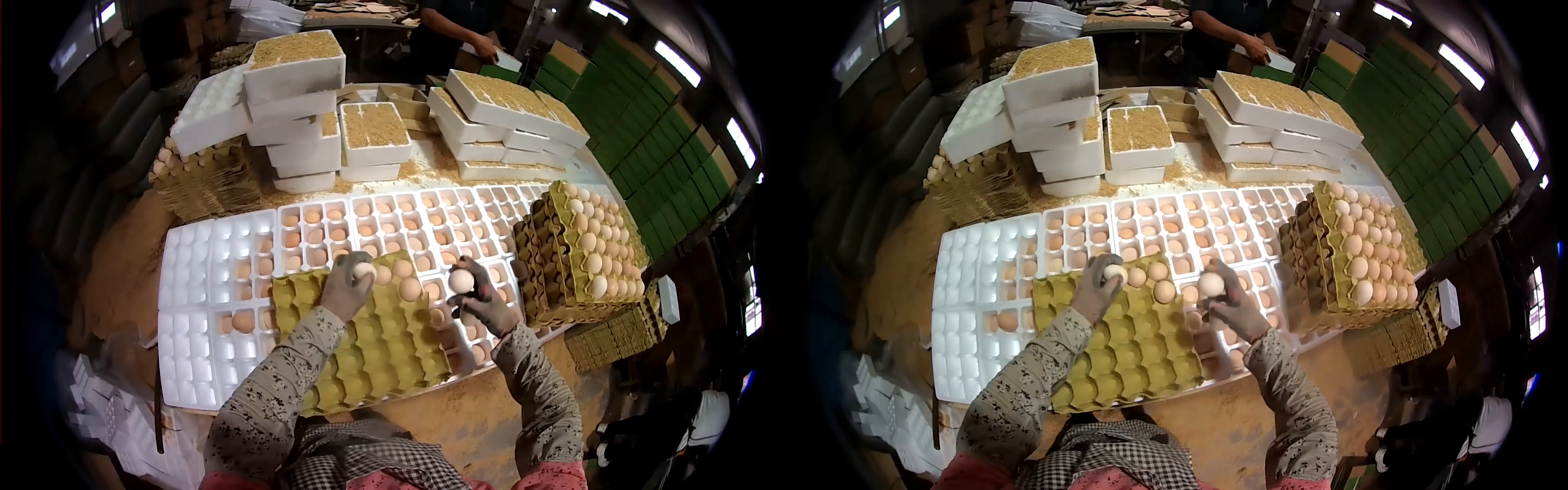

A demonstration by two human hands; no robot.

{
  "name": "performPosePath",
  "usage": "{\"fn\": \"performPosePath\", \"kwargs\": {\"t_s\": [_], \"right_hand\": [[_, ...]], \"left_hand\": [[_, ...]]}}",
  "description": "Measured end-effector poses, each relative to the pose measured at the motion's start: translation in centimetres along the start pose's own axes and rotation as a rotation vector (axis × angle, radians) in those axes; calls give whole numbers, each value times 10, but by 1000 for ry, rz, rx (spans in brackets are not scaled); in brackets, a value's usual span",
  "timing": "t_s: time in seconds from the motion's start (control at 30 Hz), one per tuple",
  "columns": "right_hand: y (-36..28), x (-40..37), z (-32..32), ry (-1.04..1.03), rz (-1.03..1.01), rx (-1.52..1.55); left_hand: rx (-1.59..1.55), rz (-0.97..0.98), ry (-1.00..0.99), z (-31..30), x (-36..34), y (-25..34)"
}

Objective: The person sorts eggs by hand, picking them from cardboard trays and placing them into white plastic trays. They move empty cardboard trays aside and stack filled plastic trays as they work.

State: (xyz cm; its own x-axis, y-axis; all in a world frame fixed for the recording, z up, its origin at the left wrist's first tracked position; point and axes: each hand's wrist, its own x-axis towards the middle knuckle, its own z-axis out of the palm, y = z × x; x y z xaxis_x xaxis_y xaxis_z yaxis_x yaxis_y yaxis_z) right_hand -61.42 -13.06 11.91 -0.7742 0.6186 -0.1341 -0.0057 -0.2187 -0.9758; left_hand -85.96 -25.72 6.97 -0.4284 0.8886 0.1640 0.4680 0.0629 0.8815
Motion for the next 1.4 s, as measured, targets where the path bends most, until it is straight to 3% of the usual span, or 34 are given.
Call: {"fn": "performPosePath", "kwargs": {"t_s": [0.07, 0.1, 0.13, 0.2, 0.23, 0.3, 0.37, 0.4, 0.43, 0.47, 0.53, 0.57, 0.6, 0.67, 0.73, 0.8, 0.87, 0.93, 1.0, 1.07, 1.13, 1.2, 1.27, 1.33, 1.4], "right_hand": [[4, 26, -3, 26, 10, -119], [-4, 37, 9, -41, -300, -860], [-13, 41, 26, -80, -282, -1167], [5, 56, 48, -145, -273, -1675], [14, 62, 60, -53, -224, -1704], [17, 66, 56, -76, -318, -1679], [1, 63, 56, -136, -291, -1655], [2, 60, 47, -91, -407, -1611], [-13, 55, 58, -53, -268, -1638], [-19, 53, 63, -20, -334, -1542], [-39, 49, 103, -77, -494, -1426], [-41, 50, 132, -166, -558, -1418], [-40, 49, 166, -248, -619, -1404], [-19, 52, 231, -402, -749, -1536], [18, 60, 296, -521, -650, -1524], [86, 84, 334, -722, -699, -1712], [107, 88, 340, -763, -579, -1612], [111, 88, 340, -787, -458, -1515], [79, 73, 341, -884, -314, -1661], [119, 66, 330, -909, -365, -1699], [118, 65, 338, -907, -439, -1733], [77, 65, 356, -900, -247, -1730], [78, 72, 360, -772, -279, -1555], [87, 79, 369, -604, -532, -1336], [137, 76, 367, -666, -752, -1298]], "left_hand": [[278, 43, 68, -10, 23, -2], [439, 5, -47, -10, 27, 21], [603, 99, -175, -1, 32, 25], [998, 95, -456, 26, 43, 23], [1085, 82, -470, 30, 45, 36], [1059, 112, -498, 26, 46, 40], [841, 200, -96, 17, 22, 12], [587, 102, -35, -8, 8, 19], [328, 53, 123, -29, -13, 17], [63, 15, 273, -49, -36, 12], [-215, -8, 473, -95, -77, 2], [-205, -130, 542, -126, -95, 8], [-407, -323, 652, -149, -111, 13], [-405, -166, 833, -182, -143, -39], [-167, -95, 840, -196, -168, -79], [487, -266, 405, -204, -182, -74], [585, -140, 242, -200, -193, -91], [560, -143, 327, -209, -200, -98], [464, -170, 446, -214, -206, -97], [399, -160, 408, -218, -204, -102], [434, -105, 378, -221, -192, -100], [466, -63, 358, -223, -175, -93], [457, -5, 313, -229, -154, -86], [403, -27, 432, -231, -135, -93], [284, -43, 461, -235, -122, -100]]}}
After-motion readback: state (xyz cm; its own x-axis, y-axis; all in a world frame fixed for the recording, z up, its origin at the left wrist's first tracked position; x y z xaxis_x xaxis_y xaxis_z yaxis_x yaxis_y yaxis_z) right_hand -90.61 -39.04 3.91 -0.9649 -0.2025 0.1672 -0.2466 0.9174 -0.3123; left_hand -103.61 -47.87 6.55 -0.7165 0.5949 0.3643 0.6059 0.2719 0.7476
